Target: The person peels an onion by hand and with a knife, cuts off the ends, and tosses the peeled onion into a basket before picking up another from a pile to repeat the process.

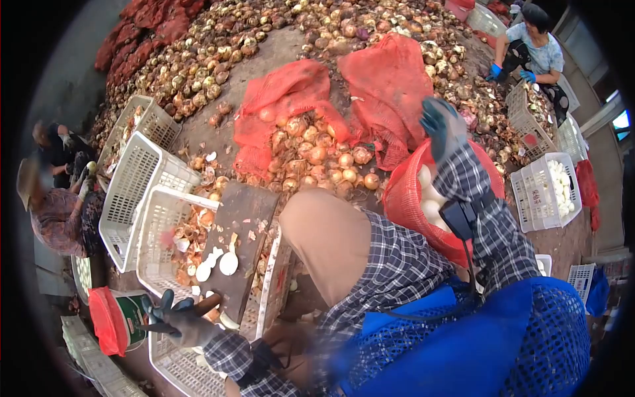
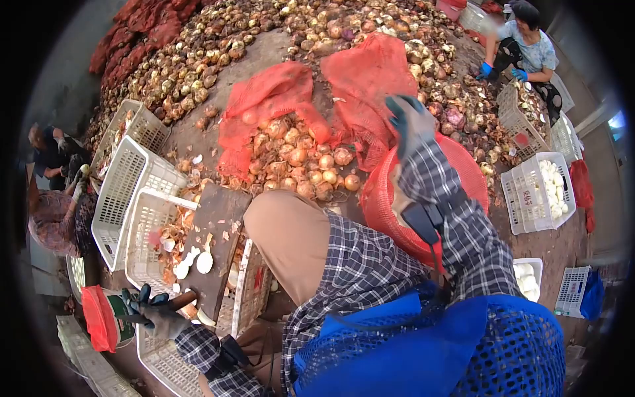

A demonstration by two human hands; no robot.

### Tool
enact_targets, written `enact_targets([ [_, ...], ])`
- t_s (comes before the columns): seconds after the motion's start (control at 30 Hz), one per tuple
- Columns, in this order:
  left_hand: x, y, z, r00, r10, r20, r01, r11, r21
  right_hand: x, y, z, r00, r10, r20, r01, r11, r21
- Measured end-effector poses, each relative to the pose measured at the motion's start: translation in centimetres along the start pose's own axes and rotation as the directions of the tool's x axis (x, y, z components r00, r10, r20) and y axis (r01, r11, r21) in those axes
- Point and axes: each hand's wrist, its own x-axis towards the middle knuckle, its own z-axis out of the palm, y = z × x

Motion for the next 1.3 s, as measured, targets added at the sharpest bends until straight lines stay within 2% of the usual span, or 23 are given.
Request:
enact_targets([
  [0.03,0.5,-2.0,-0.5,0.997,0.082,-0.002,-0.082,0.996,0.021,0.7,-0.5,2.6,0.994,0.095,0.06,-0.104,0.979,0.175],
  [0.1,-1.0,-3.4,1.1,0.968,0.238,0.083,-0.237,0.971,-0.025,1.4,-0.7,8.2,0.976,0.104,0.189,-0.162,0.932,0.324],
  [0.13,-1.3,-4.8,1.4,0.947,0.287,0.145,-0.277,0.957,-0.088,1.0,-1.1,11.1,0.971,0.115,0.211,-0.174,0.942,0.286],
  [0.17,-2.3,-3.3,1.6,0.968,0.172,0.185,-0.207,0.96,0.187,0.7,-1.1,13.7,0.965,0.125,0.229,-0.182,0.952,0.248],
  [0.23,-3.3,-1.2,3.3,0.982,0.037,0.187,-0.039,0.999,0.007,1.8,1.4,17.5,0.942,0.143,0.304,-0.208,0.959,0.193],
  [0.33,-4.3,-0.2,4.2,0.97,-0.221,0.097,0.216,0.974,0.064,2.7,5.0,21.0,0.89,0.322,0.321,-0.364,0.928,0.078],
  [0.43,-2.8,-1.1,2.5,0.941,-0.263,0.212,0.267,0.964,0.01,3.9,10.4,22.1,0.827,0.384,0.41,-0.387,0.919,-0.079],
  [0.47,-1.9,-2.3,2.2,0.927,-0.337,0.165,0.344,0.939,-0.018,4.8,13.3,22.3,0.817,0.413,0.403,-0.396,0.909,-0.129],
  [0.57,-2.0,-4.8,0.3,0.838,-0.455,0.301,0.507,0.853,-0.124,6.1,19.6,21.0,0.735,0.499,0.459,-0.305,0.848,-0.433],
  [0.6,-2.7,-6.1,0.7,0.926,-0.173,0.335,0.152,0.984,0.089,7.2,23.8,20.4,0.689,0.545,0.478,-0.172,0.764,-0.622],
  [0.63,-2.7,-6.9,0.6,0.923,-0.162,0.35,0.108,0.98,0.169,7.4,26.7,19.0,0.583,0.412,0.7,0.326,0.671,-0.666],
  [0.67,-2.8,-7.7,0.4,0.919,-0.151,0.365,0.06,0.967,0.248,7.6,29.5,17.7,0.431,0.248,0.868,0.747,0.441,-0.497],
  [0.7,-2.8,-8.5,0.3,0.914,-0.14,0.38,0.011,0.947,0.322,5.9,28.4,16.8,0.343,0.252,0.905,0.906,0.167,-0.39],
  [0.73,-2.8,-8.0,0.5,0.907,-0.196,0.372,0.082,0.95,0.301,5.0,29.0,16.5,0.354,0.375,0.857,0.888,0.153,-0.434],
  [0.77,-2.7,-8.1,0.5,0.901,-0.169,0.399,0.043,0.951,0.306,4.2,29.4,16.4,0.356,0.491,0.795,0.869,0.138,-0.474],
  [0.8,-2.6,-8.1,0.4,0.894,-0.141,0.425,0.003,0.951,0.309,3.1,30.3,17.2,0.664,0.606,0.437,0.323,0.295,-0.899],
  [0.83,-2.6,-8.1,0.4,0.886,-0.113,0.45,-0.036,0.95,0.31,2.0,29.3,17.1,0.606,0.636,0.478,0.358,0.318,-0.878],
  [0.9,-2.4,-8.2,0.4,0.885,-0.155,0.44,0.041,0.965,0.259,-0.1,29.4,17.0,0.627,0.541,0.561,0.432,0.357,-0.828],
  [0.97,-2.0,-8.4,0.2,0.881,-0.2,0.43,0.118,0.971,0.21,-0.8,27.7,18.7,0.523,0.607,0.598,0.599,0.238,-0.765],
  [1.0,-2.4,-7.2,0.9,0.869,-0.291,0.4,0.246,0.956,0.161,-1.2,27.2,19.5,0.467,0.643,0.606,0.676,0.182,-0.714],
  [1.07,-2.7,-6.4,1.7,0.832,-0.43,0.351,0.454,0.891,0.017,-1.5,28.4,20.7,0.462,0.686,0.562,0.698,0.109,-0.707],
  [1.23,-2.7,-6.9,1.8,0.89,-0.329,0.316,0.296,0.944,0.148,-1.4,31.8,24.0,0.41,0.78,0.473,0.775,-0.024,-0.632],
  [1.3,-2.5,-7.1,2.0,0.906,-0.271,0.325,0.252,0.963,0.099,-1.6,33.5,23.5,0.524,0.65,0.55,0.703,0.034,-0.71],
])
